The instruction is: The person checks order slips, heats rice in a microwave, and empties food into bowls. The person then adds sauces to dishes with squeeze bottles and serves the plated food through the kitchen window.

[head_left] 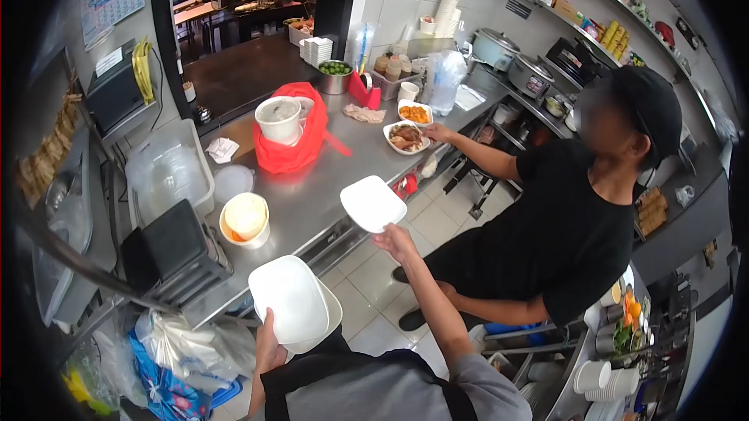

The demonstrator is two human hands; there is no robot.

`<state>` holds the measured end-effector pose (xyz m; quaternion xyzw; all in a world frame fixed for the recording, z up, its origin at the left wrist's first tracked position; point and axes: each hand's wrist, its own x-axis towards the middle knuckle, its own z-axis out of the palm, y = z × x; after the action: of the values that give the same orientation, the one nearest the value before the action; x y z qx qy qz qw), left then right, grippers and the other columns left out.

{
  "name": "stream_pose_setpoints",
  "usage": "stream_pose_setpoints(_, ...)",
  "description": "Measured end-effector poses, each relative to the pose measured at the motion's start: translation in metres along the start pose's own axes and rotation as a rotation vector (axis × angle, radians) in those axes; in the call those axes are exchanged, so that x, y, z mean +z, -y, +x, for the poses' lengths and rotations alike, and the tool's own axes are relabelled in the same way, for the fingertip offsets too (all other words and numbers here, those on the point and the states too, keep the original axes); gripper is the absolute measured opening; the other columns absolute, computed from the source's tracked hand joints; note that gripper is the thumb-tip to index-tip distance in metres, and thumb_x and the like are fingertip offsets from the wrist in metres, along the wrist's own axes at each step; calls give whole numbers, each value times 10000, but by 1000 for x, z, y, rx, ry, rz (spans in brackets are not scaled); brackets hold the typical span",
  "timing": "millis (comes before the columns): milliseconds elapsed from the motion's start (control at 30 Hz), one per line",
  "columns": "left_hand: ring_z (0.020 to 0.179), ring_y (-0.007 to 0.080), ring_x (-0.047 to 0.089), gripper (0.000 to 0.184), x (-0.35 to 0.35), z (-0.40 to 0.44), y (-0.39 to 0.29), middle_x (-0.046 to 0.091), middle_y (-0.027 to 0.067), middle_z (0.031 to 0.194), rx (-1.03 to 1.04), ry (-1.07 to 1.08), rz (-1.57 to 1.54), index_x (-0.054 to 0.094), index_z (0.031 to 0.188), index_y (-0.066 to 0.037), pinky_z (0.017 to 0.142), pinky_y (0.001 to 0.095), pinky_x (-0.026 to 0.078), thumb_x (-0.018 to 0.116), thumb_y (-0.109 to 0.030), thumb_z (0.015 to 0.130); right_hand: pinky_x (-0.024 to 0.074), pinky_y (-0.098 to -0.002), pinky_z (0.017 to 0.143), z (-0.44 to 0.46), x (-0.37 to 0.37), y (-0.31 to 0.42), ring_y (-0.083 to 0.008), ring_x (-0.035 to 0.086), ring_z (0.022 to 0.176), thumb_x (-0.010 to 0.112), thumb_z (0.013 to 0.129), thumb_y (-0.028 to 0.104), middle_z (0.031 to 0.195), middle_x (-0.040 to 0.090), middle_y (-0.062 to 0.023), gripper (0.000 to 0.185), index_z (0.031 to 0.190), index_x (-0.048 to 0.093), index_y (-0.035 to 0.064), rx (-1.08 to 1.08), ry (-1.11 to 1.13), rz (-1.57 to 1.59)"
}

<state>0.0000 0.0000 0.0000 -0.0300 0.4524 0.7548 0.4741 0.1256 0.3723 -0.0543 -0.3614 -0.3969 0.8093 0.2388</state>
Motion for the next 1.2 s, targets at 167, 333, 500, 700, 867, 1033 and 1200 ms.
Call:
stream_pose_setpoints(167, 1147, 242, 464, 524, 58, 94, -21, 463, 139, 1266, 14, 0, -31, 348, 1283, 40, 961, 364, 363, 418, -345, 933, 553, -396, 719, 144, 23, 46, -279, 624, 767, 443, 851, 124, 939, 551, -210, 276, 1031, 394, -80, 21, -175, 82)
stream_pose_setpoints(333, 1113, 238, 482, 528, 100, 167, -35, 468, 164, 1239, 13, 5, -44, 350, 1257, 85, 944, 352, 371, 432, -323, 932, 567, -379, 676, 233, 36, 76, -309, 631, 785, 418, 852, 72, 905, 564, -229, 255, 1034, 394, -105, 41, -243, 107)
stream_pose_setpoints(500, 1099, 235, 495, 536, 135, 249, -27, 493, 152, 1217, -24, -26, 62, 367, 1256, 67, 939, 362, 383, 432, -351, 928, 551, -366, 725, 351, 44, 114, -315, 614, 899, 375, 881, 93, 1056, 533, -250, 275, 1098, 362, -74, 104, -96, 28)
stream_pose_setpoints(700, 1062, 230, 526, 540, 194, 336, -16, 512, 162, 1189, -67, 1, 26, 365, 1248, 89, 901, 334, 419, 449, -336, 925, 534, -386, 750, 454, 60, 148, -296, 616, 913, 413, 925, 253, 1125, 525, -223, 380, 1165, 344, -34, 121, 161, -129)
stream_pose_setpoints(867, 1098, 239, 508, 555, 224, 408, -5, 497, 175, 1213, -43, 21, -29, 354, 1262, 86, 927, 349, 403, 444, -344, 924, 519, -438, 751, 435, 50, 203, -300, 625, 884, 518, 871, 406, 1075, 581, -177, 513, 1141, 451, -24, 384, 436, -599)
stream_pose_setpoints(1033, 1148, 253, 472, 549, 244, 456, 1, 465, 173, 1263, -13, 45, -68, 351, 1274, 76, 983, 378, 357, 430, -342, 928, 536, -407, 717, 400, 33, 229, -253, 618, 871, 612, 797, 258, 1020, 612, -125, 396, 1118, 555, 32, 443, 844, -997)
stream_pose_setpoints(1200, 1128, 246, 485, 575, 258, 485, 7, 473, 171, 1256, 9, 40, -52, 357, 1274, 68, 960, 360, 366, 436, -376, 918, 553, -420, 612, 398, 42, 222, -295, 639, 780, 649, 731, 233, 964, 624, -145, 423, 1084, 563, 17, -4, 573, -1235)
